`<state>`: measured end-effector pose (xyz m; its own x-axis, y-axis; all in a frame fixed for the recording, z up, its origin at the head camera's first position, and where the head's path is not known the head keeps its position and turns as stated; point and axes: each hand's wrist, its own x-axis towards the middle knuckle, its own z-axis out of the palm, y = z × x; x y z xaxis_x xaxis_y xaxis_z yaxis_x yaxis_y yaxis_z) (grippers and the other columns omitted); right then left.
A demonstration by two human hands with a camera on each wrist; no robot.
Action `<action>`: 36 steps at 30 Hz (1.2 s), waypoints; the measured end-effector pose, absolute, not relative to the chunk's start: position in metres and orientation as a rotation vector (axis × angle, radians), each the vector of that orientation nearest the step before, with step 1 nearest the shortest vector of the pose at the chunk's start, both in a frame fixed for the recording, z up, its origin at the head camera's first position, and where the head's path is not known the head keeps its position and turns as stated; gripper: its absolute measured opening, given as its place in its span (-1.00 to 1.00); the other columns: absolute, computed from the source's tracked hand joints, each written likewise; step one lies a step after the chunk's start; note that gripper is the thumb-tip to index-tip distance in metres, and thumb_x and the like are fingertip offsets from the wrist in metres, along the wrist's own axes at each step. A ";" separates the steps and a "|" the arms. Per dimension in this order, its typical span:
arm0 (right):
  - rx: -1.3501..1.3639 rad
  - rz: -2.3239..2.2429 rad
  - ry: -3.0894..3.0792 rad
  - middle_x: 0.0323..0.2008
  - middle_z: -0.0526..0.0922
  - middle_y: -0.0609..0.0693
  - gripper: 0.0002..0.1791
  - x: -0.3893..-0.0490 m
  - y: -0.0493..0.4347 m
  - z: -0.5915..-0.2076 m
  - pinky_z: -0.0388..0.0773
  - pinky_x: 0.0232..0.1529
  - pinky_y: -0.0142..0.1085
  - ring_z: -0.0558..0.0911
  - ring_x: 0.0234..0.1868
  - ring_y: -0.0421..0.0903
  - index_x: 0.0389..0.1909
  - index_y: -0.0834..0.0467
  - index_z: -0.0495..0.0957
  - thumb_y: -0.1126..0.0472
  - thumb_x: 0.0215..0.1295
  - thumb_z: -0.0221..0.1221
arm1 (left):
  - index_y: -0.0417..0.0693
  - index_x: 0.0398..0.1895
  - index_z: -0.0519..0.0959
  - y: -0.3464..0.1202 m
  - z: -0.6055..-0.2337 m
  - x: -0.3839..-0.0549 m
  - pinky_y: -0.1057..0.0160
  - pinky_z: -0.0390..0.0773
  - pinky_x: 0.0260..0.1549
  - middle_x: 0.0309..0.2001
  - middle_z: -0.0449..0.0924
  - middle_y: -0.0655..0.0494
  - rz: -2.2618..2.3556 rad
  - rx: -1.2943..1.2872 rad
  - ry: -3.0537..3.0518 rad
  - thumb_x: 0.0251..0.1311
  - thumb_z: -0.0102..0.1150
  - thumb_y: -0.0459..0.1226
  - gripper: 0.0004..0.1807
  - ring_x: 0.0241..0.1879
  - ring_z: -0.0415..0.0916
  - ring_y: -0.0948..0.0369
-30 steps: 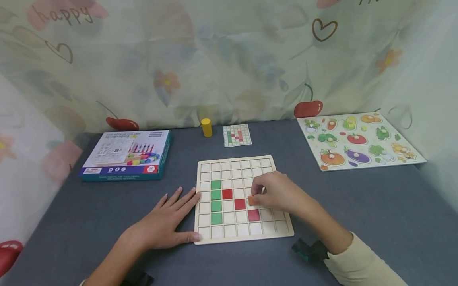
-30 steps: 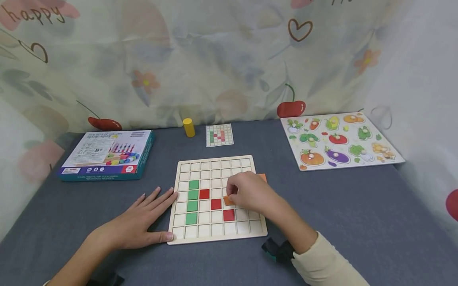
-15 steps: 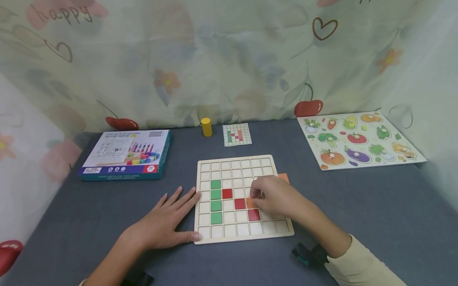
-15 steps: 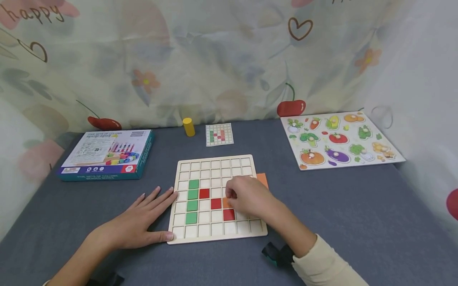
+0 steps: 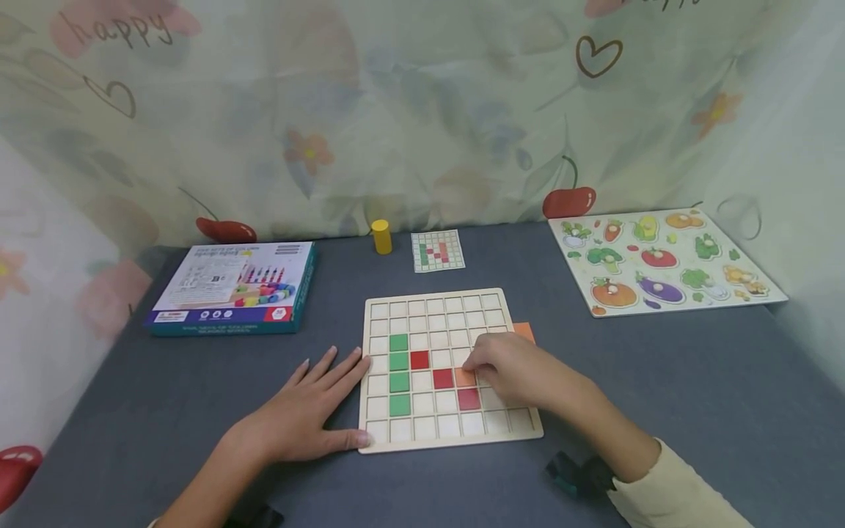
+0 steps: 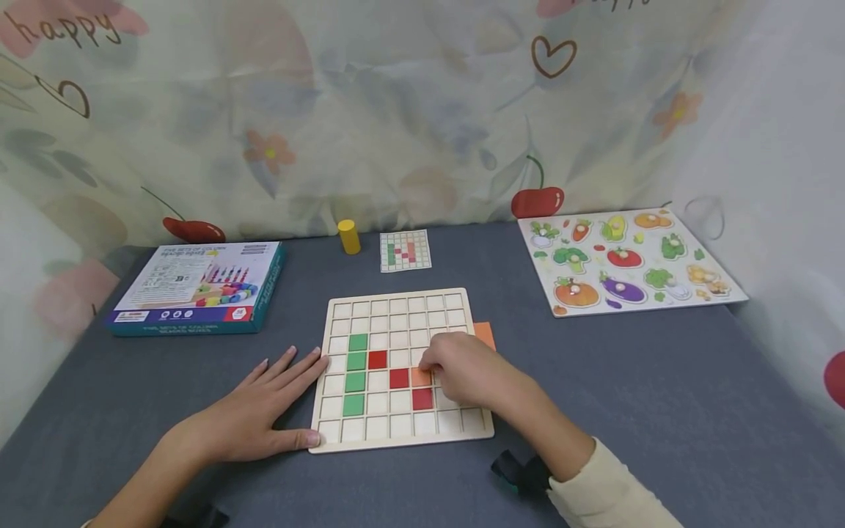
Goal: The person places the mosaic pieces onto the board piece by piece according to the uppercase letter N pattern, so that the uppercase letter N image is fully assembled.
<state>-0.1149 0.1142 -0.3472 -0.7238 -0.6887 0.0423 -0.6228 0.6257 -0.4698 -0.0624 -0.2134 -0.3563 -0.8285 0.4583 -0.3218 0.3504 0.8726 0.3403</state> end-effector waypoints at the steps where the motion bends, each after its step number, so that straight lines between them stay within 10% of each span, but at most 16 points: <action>1: -1.099 -0.727 2.688 -0.27 0.69 -0.05 -0.77 -0.116 0.117 -0.347 0.61 -0.08 -0.17 0.65 -0.18 -0.13 -0.21 0.18 0.77 0.48 0.26 0.21 | 0.22 0.63 -0.03 -0.213 -0.356 -0.062 -0.38 -0.24 0.36 0.61 -0.13 0.16 0.376 0.597 2.647 0.06 0.03 0.51 0.15 0.56 -0.33 -0.13; 36: -0.700 -0.623 2.799 -0.43 0.59 -0.11 -0.88 -0.146 0.176 -0.340 0.51 -0.30 -0.15 0.51 -0.38 -0.12 -0.31 0.16 0.69 0.33 0.14 0.42 | 0.21 0.64 -0.04 -0.214 -0.356 -0.063 -0.37 -0.25 0.37 0.61 -0.14 0.17 0.382 0.597 2.650 0.07 0.03 0.50 0.15 0.56 -0.34 -0.12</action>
<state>-0.1464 0.1760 -0.3403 -0.8707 -0.4853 -0.0796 -0.4057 0.8003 -0.4416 -0.0630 -0.2139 -0.3557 -0.8308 0.4578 -0.3164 0.3498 0.8718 0.3429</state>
